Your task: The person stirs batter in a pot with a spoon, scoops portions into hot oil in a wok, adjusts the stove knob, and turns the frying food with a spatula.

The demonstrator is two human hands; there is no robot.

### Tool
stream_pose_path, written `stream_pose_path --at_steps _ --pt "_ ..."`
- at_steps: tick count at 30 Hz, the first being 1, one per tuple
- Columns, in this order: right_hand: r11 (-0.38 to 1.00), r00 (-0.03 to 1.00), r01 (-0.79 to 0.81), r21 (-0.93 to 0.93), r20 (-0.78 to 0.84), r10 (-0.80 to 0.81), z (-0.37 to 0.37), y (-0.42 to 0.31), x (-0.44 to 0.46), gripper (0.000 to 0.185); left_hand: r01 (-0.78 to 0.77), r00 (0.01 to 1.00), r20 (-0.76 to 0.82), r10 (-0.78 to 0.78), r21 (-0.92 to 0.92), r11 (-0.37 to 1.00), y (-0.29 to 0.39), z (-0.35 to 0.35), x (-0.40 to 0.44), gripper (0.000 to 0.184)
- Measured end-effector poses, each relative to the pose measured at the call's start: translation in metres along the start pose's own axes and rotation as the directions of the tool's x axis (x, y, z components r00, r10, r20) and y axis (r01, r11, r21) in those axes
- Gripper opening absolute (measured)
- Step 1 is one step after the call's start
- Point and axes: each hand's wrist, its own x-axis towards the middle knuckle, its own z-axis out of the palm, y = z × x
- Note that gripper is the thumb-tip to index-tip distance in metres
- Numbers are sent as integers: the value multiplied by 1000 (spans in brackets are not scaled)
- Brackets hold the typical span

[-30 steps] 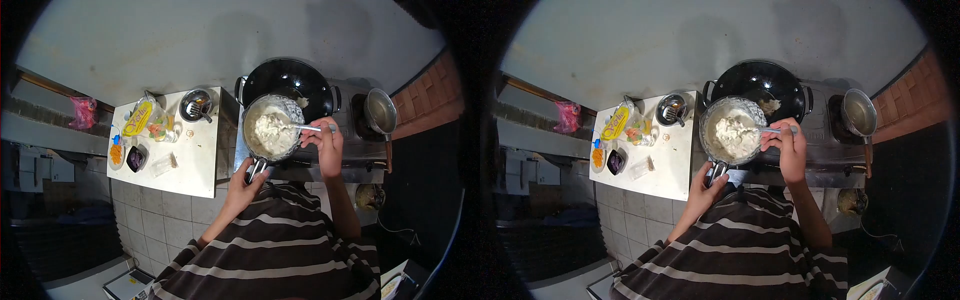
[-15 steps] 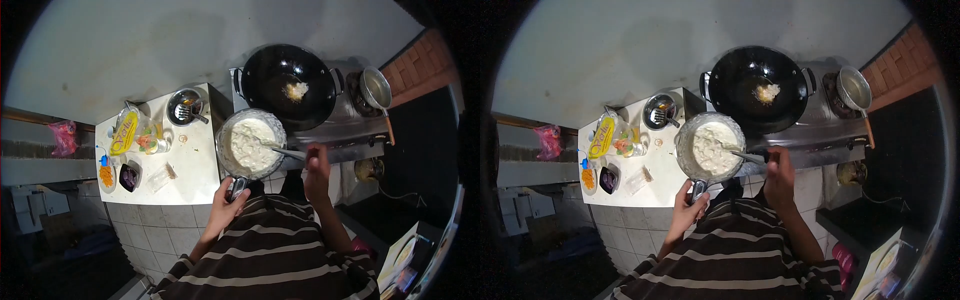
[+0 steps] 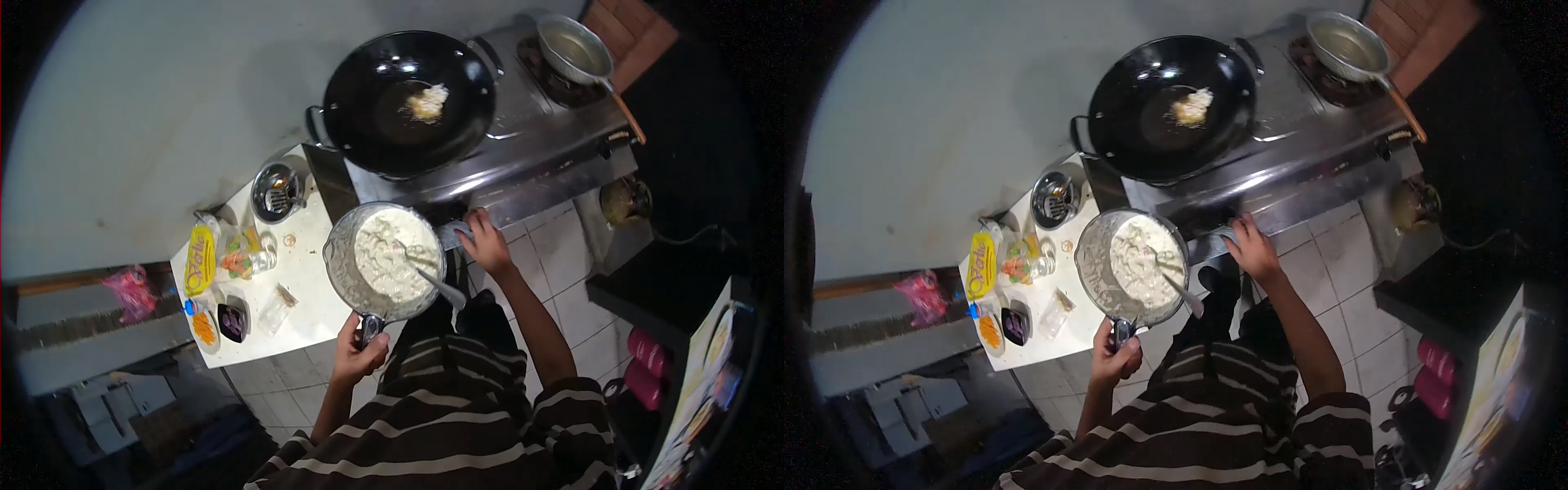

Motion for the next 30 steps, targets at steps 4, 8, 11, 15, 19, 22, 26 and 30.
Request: stream_pose_path --at_steps 4,8,11,15,19,22,26,30 --pt "969 998 -52 243 -18 58 7 5 4 32 61 997 51 -60 -16 998 -26 18 0 49" --pt "994 983 -6 106 -179 25 36 14 10 26 25 999 49 -23 -54 998 -53 31 5 47" --pt "979 969 142 145 -224 -108 39 19 20 25 -33 996 79 36 -39 999 -67 38 13 49" --pt "948 865 273 162 -474 -168 52 23 31 20 -88 988 122 90 -15 996 -88 43 19 60" --pt "935 917 280 219 -348 -194 75 31 41 19 -85 994 68 85 5 996 -99 32 18 64" --pt "938 907 337 83 -294 -300 77 36 43 21 -95 995 55 89 130 987 -101 31 18 45" --pt "937 898 349 -6 -282 -337 70 38 39 27 -142 990 30 139 211 967 -101 38 20 40" --pt "929 890 371 -2 -285 -356 75 36 41 32 -113 993 39 108 178 977 -97 48 25 38"
